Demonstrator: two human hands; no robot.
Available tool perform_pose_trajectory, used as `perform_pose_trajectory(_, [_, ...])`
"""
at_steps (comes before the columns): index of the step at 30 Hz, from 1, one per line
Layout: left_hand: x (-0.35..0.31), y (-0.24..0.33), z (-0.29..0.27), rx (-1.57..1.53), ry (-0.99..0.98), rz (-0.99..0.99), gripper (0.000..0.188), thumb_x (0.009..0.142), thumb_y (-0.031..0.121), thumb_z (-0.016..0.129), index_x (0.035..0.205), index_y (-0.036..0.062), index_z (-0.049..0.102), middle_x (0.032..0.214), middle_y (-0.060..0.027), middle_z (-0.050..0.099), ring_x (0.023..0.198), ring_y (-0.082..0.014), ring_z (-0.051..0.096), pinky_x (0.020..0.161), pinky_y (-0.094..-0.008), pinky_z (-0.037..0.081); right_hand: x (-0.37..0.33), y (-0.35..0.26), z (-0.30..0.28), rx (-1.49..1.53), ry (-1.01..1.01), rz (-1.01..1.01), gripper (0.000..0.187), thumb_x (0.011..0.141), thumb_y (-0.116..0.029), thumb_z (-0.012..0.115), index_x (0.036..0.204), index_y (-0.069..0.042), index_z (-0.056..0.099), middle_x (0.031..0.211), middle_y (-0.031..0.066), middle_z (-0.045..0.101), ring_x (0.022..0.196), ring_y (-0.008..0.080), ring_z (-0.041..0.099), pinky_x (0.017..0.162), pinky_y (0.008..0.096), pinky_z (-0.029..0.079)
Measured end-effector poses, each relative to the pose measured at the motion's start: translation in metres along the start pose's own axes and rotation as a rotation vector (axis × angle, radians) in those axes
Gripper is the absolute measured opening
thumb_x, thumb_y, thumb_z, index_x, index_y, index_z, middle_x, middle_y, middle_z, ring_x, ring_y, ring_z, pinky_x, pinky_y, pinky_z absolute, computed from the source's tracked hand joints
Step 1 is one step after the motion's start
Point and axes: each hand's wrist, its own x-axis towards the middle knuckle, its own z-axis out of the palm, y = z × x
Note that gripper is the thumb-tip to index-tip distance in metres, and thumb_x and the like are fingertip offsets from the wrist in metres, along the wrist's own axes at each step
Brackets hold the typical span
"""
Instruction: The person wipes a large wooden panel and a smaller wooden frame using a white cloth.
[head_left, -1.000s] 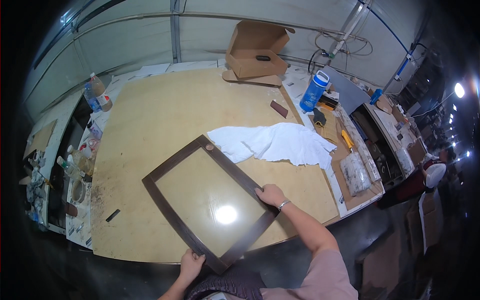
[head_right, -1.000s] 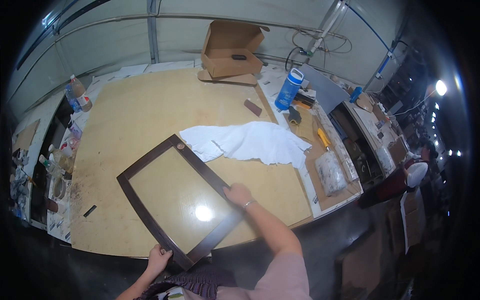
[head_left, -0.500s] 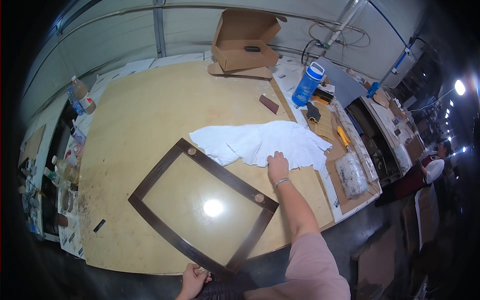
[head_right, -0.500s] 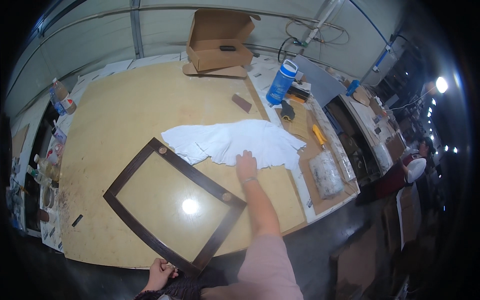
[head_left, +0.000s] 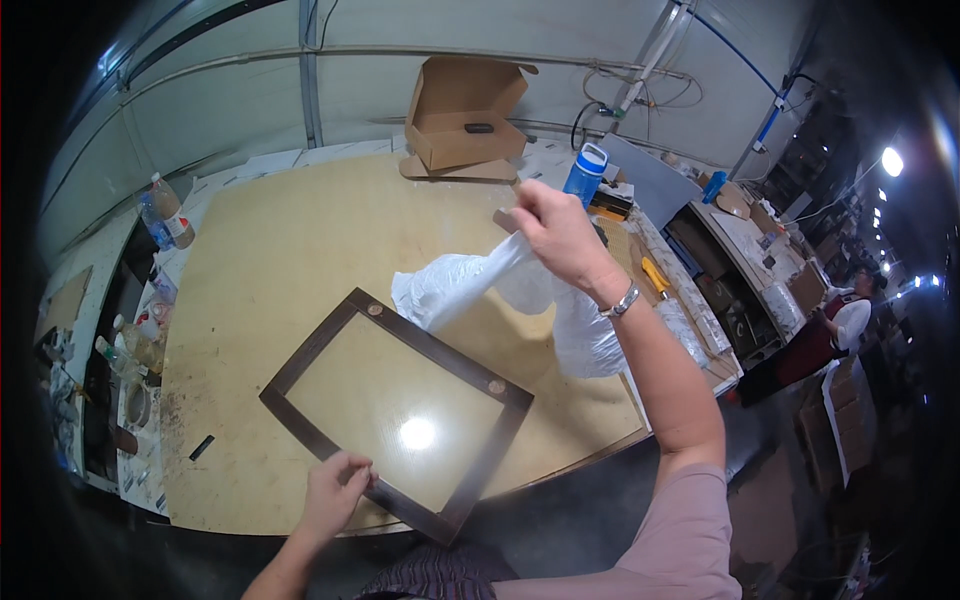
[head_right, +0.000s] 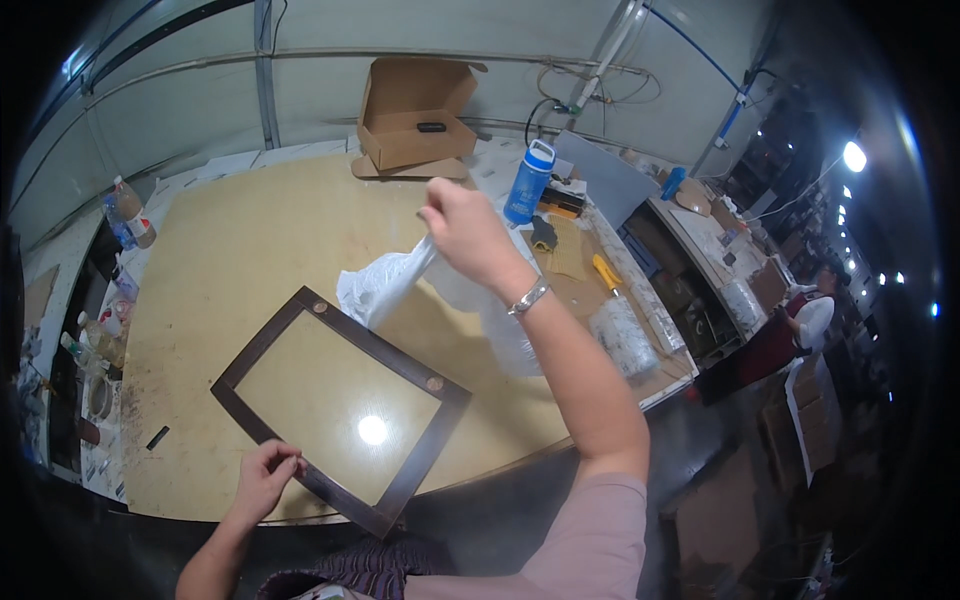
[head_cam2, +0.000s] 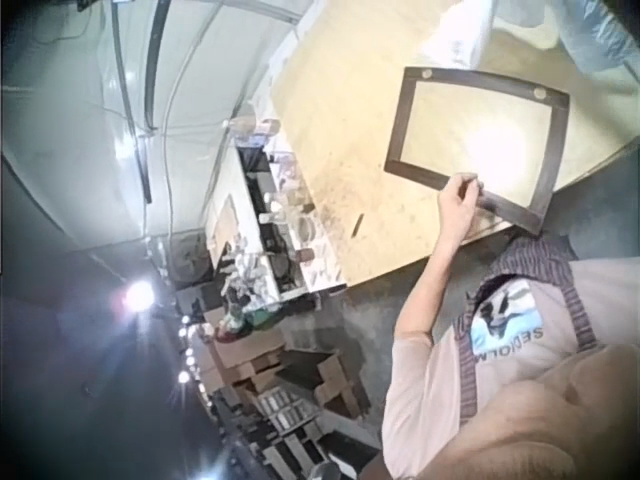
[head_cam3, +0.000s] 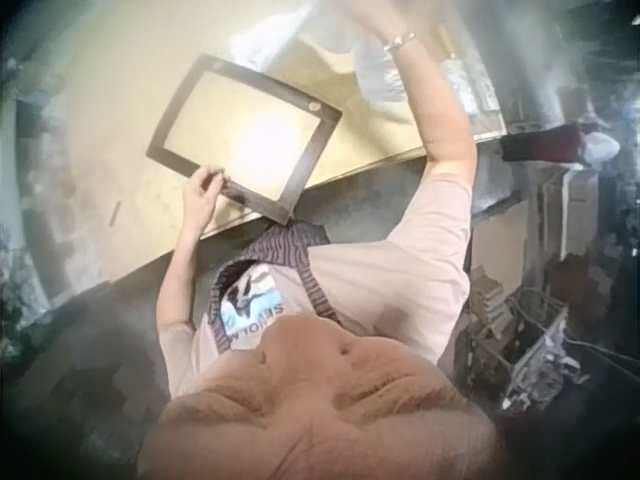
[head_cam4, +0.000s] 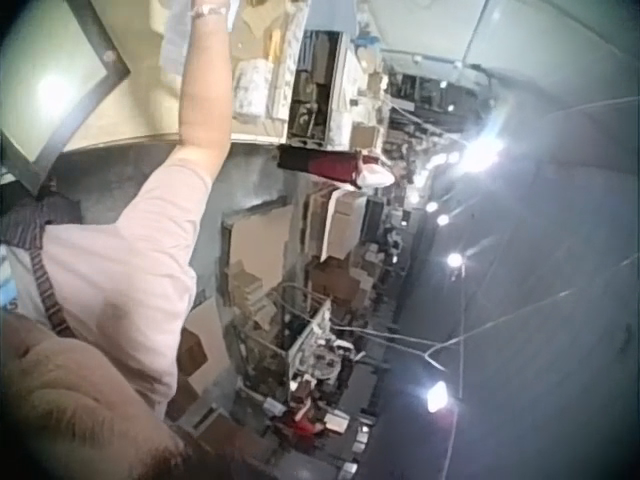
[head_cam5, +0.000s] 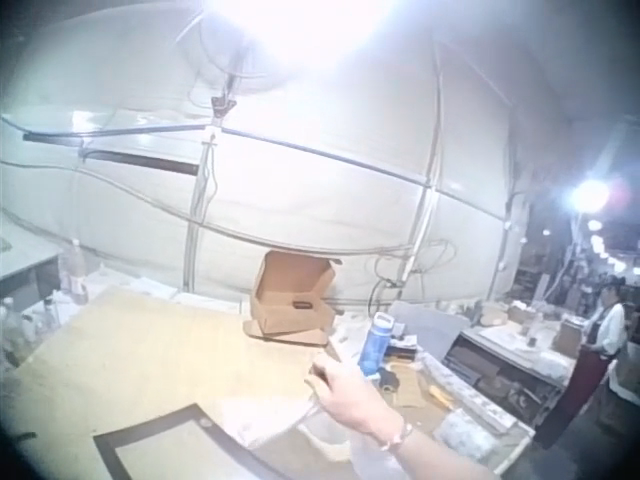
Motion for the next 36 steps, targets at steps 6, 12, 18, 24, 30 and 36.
perform_pose_trajectory(6, [-0.011,0.081,-0.005,0.126,-0.094,0.232,0.013,0.088,0.002,0.054,0.096,-0.0067,0.059,0.084,-0.0099,0.065,0.077,-0.0141,0.063,0.073,-0.0271,0.052,0.008,-0.083,-0.023,-0.411,0.019,-0.095,0.007,0.082,-0.007,0.057,0.081,-0.001,0.055,0.077,0.0209,0.063,0.074,0.0373,0.061,0.065,0.0436,0.048])
perform_pose_trajectory(12, [-0.060,0.078,-0.038,0.108,0.000,0.347,0.010,0.087,-0.001,0.054,0.094,-0.0051,0.059,0.083,-0.0080,0.064,0.078,-0.0128,0.062,0.074,-0.0257,0.051,0.039,-0.175,-0.094,0.008,-0.036,-0.194,0.015,0.084,-0.012,0.060,0.082,0.003,0.058,0.069,0.0092,0.060,0.066,0.0129,0.056,0.063,0.0292,0.047])
perform_pose_trajectory(18, [-0.105,0.145,-0.056,0.307,0.287,0.763,0.038,0.077,0.002,0.063,0.114,0.0000,0.056,0.113,-0.0099,0.058,0.105,-0.0186,0.055,0.092,-0.0302,0.042,-0.037,-0.295,-0.009,0.244,-0.655,-0.182,0.012,0.088,-0.009,0.060,0.082,0.000,0.055,0.070,-0.0017,0.052,0.065,0.0052,0.046,0.056,0.0238,0.040])
perform_pose_trajectory(24, [-0.146,0.144,-0.079,0.095,0.168,0.737,0.044,0.077,0.010,0.073,0.116,0.0000,0.055,0.111,-0.0114,0.058,0.105,-0.0206,0.054,0.090,-0.0317,0.043,-0.067,-0.364,0.044,0.461,-0.930,-0.204,0.014,0.090,-0.012,0.058,0.084,0.000,0.054,0.068,-0.0026,0.048,0.067,0.0051,0.040,0.057,0.0236,0.037])
perform_pose_trajectory(30, [-0.189,0.124,-0.113,-0.325,0.173,0.418,0.011,0.087,0.006,0.062,0.096,0.0003,0.064,0.078,0.0031,0.062,0.071,-0.0034,0.055,0.062,-0.0194,0.046,-0.077,-0.385,0.084,0.548,-1.001,-0.106,0.024,0.091,-0.024,0.059,0.085,-0.001,0.057,0.071,-0.0014,0.052,0.068,0.0054,0.044,0.058,0.0224,0.038])
perform_pose_trajectory(36, [-0.209,0.099,-0.145,-0.196,0.301,0.433,0.012,0.086,0.002,0.061,0.096,-0.0016,0.066,0.079,0.0012,0.062,0.072,-0.0041,0.055,0.064,-0.0195,0.045,-0.092,-0.378,0.138,0.692,-1.156,0.007,0.025,0.087,-0.025,0.065,0.089,0.000,0.062,0.074,-0.0011,0.057,0.071,0.0054,0.050,0.060,0.0215,0.041])
